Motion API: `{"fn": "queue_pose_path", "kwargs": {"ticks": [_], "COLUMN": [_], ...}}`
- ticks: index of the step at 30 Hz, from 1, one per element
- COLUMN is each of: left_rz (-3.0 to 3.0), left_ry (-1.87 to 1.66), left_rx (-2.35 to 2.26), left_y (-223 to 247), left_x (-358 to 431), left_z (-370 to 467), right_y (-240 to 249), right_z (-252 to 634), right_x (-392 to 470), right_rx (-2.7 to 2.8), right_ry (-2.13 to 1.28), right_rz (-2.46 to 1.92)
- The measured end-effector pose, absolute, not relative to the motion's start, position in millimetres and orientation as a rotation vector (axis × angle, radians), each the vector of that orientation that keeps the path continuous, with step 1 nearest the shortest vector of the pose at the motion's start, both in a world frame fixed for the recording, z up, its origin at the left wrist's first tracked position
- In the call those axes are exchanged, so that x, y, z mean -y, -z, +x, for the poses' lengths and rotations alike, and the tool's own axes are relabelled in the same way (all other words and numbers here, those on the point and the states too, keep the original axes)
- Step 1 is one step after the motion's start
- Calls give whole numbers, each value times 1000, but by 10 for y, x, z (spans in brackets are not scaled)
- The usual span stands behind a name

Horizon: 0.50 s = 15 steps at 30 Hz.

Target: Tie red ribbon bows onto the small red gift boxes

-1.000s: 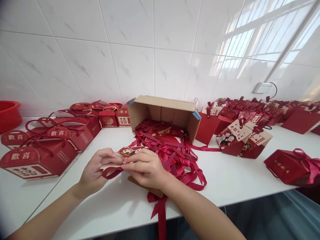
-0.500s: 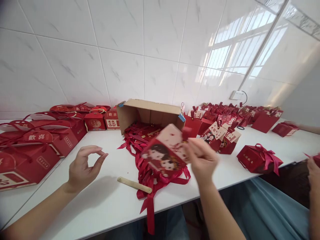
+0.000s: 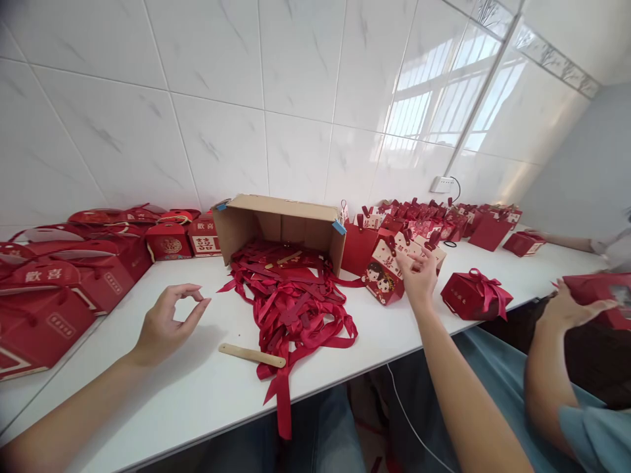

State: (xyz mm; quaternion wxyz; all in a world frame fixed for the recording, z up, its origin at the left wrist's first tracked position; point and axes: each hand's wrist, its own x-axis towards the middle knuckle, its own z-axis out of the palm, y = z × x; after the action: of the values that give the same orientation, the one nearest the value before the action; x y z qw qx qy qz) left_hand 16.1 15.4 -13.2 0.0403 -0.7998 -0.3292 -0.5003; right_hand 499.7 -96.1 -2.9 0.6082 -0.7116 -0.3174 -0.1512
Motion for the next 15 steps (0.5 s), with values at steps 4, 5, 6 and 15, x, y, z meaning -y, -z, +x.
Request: {"fn": "queue_pose_path", "kwargs": {"ticks": [4, 5, 6, 15], "left_rz": [-2482, -2490, -2501, -2528], "left_ry": [1510, 1504, 1501, 1494], "left_rx": [1119, 1122, 1112, 1054], "left_y": [143, 149, 156, 234], "left_x": [-156, -162, -171, -256], "left_z": [163, 162, 160, 137], "right_y": [329, 390, 437, 406], "right_z": [4763, 4726, 4710, 5405], "right_x": [1057, 1087, 1115, 1044], "right_rx": [841, 853, 863, 640], "right_ry": [281, 274, 261, 192], "right_rz": [-1871, -1903, -1935, -2084]}}
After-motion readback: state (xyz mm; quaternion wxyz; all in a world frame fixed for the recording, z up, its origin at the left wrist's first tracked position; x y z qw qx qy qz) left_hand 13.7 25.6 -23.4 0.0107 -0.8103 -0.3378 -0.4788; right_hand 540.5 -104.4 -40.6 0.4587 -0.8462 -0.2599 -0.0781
